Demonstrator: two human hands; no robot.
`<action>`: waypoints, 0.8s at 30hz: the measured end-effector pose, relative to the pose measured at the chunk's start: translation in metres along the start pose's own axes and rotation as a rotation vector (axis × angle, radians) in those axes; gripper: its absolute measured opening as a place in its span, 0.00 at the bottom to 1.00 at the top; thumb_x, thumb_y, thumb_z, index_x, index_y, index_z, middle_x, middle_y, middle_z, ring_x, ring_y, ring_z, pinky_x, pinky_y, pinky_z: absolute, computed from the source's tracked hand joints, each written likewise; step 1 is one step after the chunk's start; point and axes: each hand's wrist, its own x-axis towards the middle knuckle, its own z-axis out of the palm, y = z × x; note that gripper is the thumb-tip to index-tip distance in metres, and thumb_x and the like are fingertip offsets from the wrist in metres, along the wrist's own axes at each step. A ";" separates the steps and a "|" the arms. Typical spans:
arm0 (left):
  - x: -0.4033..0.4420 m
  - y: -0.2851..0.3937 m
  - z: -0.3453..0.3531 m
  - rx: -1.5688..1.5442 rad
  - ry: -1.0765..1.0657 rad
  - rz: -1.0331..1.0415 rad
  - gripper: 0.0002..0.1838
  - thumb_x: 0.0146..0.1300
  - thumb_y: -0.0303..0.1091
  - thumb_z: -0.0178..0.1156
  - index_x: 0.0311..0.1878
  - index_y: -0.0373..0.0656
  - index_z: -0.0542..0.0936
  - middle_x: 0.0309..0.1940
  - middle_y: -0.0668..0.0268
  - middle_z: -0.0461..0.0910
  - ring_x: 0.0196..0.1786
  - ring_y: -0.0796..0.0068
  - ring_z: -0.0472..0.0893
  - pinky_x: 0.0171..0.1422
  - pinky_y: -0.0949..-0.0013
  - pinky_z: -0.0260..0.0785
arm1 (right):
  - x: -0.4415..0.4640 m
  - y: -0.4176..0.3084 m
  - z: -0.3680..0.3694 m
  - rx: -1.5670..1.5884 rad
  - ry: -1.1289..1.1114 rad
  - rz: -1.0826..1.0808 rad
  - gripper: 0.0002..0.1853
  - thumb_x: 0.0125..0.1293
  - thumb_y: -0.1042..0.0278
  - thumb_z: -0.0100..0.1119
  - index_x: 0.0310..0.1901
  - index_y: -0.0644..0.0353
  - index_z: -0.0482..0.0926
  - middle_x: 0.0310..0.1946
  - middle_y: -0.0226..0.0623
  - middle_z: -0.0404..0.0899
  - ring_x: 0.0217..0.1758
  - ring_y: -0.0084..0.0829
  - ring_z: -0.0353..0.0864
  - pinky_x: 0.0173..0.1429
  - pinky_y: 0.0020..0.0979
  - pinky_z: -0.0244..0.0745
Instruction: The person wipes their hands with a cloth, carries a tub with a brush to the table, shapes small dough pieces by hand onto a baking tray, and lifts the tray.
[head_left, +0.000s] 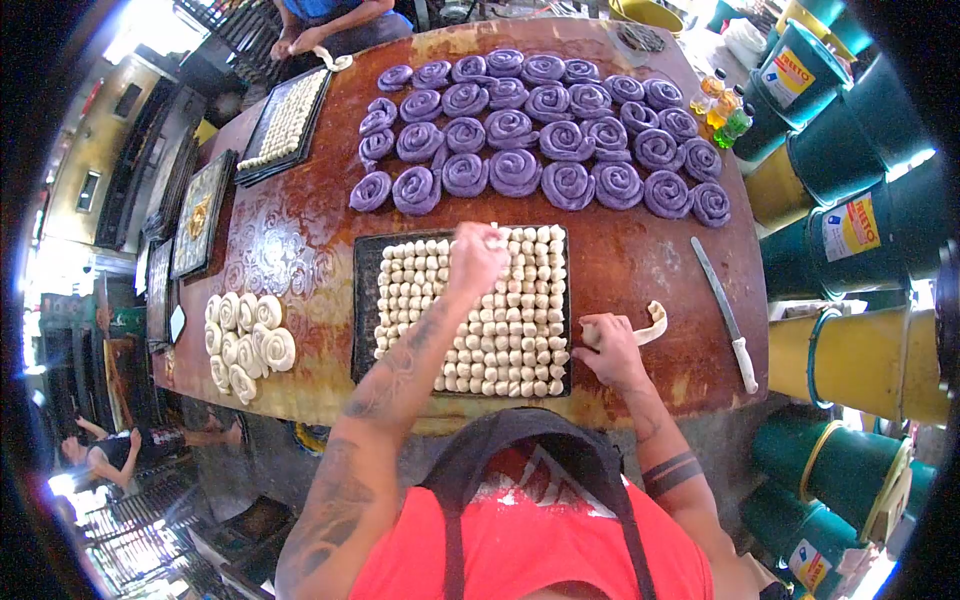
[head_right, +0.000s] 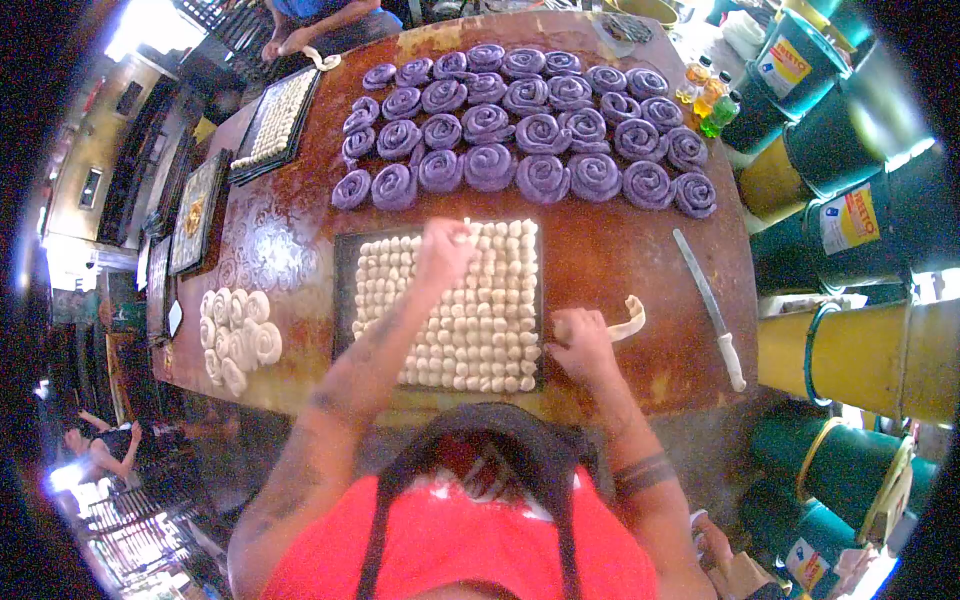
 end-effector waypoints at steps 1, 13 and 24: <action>0.017 -0.019 -0.002 0.057 0.040 0.048 0.14 0.51 0.24 0.64 0.43 0.39 0.80 0.44 0.55 0.76 0.49 0.56 0.79 0.54 0.60 0.74 | -0.004 0.001 0.001 -0.027 -0.049 0.004 0.20 0.50 0.65 0.73 0.46 0.55 0.81 0.40 0.40 0.82 0.52 0.45 0.77 0.60 0.44 0.71; -0.011 0.027 0.009 0.000 -0.072 0.204 0.21 0.56 0.34 0.64 0.53 0.34 0.80 0.50 0.48 0.79 0.59 0.50 0.73 0.67 0.54 0.65 | 0.010 0.008 -0.006 0.292 0.113 0.435 0.11 0.59 0.66 0.67 0.30 0.63 0.75 0.22 0.40 0.76 0.27 0.30 0.74 0.34 0.36 0.71; -0.075 0.083 0.040 -0.450 -0.620 -0.003 0.15 0.60 0.33 0.67 0.48 0.36 0.82 0.40 0.57 0.84 0.42 0.63 0.84 0.50 0.64 0.76 | 0.011 -0.031 -0.015 0.345 0.194 0.295 0.16 0.58 0.75 0.69 0.47 0.65 0.76 0.38 0.39 0.82 0.41 0.28 0.81 0.44 0.31 0.75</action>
